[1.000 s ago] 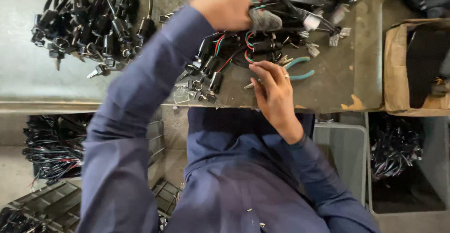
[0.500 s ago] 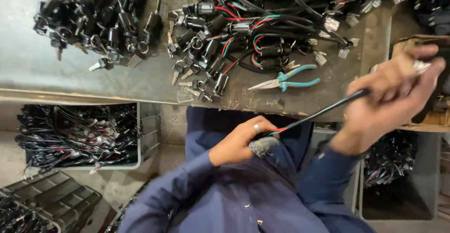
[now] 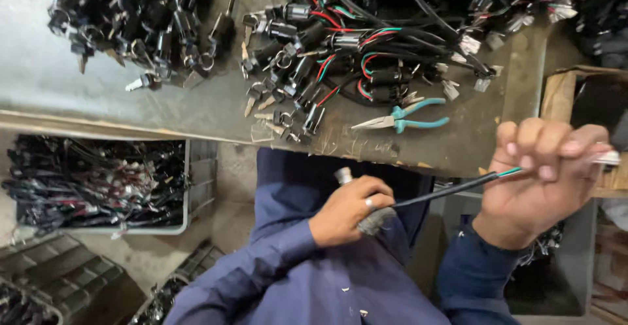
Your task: The person repeatedly strips the outer insulation from black wires using pliers, exposing the inner conductors. They handle each wire one at a time, strip a short section, and place the finished wire on the table among many similar wires.
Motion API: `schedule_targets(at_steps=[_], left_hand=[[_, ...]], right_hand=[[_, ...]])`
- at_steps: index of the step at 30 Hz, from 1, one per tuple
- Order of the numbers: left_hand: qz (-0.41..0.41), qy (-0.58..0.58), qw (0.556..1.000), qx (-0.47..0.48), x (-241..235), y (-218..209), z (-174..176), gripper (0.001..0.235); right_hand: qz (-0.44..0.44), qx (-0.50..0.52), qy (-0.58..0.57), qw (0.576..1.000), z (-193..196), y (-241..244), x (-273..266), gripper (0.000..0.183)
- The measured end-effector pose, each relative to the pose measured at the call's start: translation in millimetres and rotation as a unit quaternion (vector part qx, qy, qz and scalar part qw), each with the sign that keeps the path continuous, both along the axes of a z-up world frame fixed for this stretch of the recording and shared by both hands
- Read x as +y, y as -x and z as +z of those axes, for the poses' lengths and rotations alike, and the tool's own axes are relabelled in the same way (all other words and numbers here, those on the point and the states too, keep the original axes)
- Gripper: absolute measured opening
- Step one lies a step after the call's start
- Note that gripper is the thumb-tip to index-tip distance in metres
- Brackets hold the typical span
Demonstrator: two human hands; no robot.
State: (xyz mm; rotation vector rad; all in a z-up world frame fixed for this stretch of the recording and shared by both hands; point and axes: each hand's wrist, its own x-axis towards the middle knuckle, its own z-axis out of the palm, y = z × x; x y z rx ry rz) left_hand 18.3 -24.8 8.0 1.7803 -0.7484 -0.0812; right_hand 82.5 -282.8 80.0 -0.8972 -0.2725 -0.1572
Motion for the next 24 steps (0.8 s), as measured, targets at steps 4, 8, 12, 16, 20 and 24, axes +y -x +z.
schedule_targets(at_steps=[4, 8, 12, 16, 20, 24], left_hand=[[-0.001, -0.102, 0.994, 0.039, 4.8, 17.1, -18.9, 0.027], [0.069, 0.016, 0.986, 0.15, 9.9, 9.6, -18.2, 0.022], [0.096, -0.015, 0.985, 0.144, 22.4, 3.4, -15.7, 0.018], [0.087, -0.125, 0.987, 0.047, 18.6, 0.6, -10.3, 0.03], [0.065, -0.152, 0.986, -0.008, 13.4, -1.7, -0.4, 0.03], [0.068, -0.092, 0.993, 0.037, 14.3, -6.9, 10.1, 0.028]], right_hand=[[0.001, 0.086, -0.261, 0.962, 22.3, -12.1, 22.2, 0.026], [0.102, 0.128, -0.202, 0.966, 6.3, 1.8, 76.4, 0.03], [0.056, 0.153, -0.103, 0.981, -26.6, 16.8, 52.7, 0.03], [0.121, 0.149, -0.151, 0.97, -45.6, 22.3, 20.9, 0.032], [0.191, 0.128, -0.17, 0.958, -39.2, 14.5, 24.2, 0.036], [0.223, 0.053, 0.083, 0.97, -33.8, 15.1, 47.2, 0.022]])
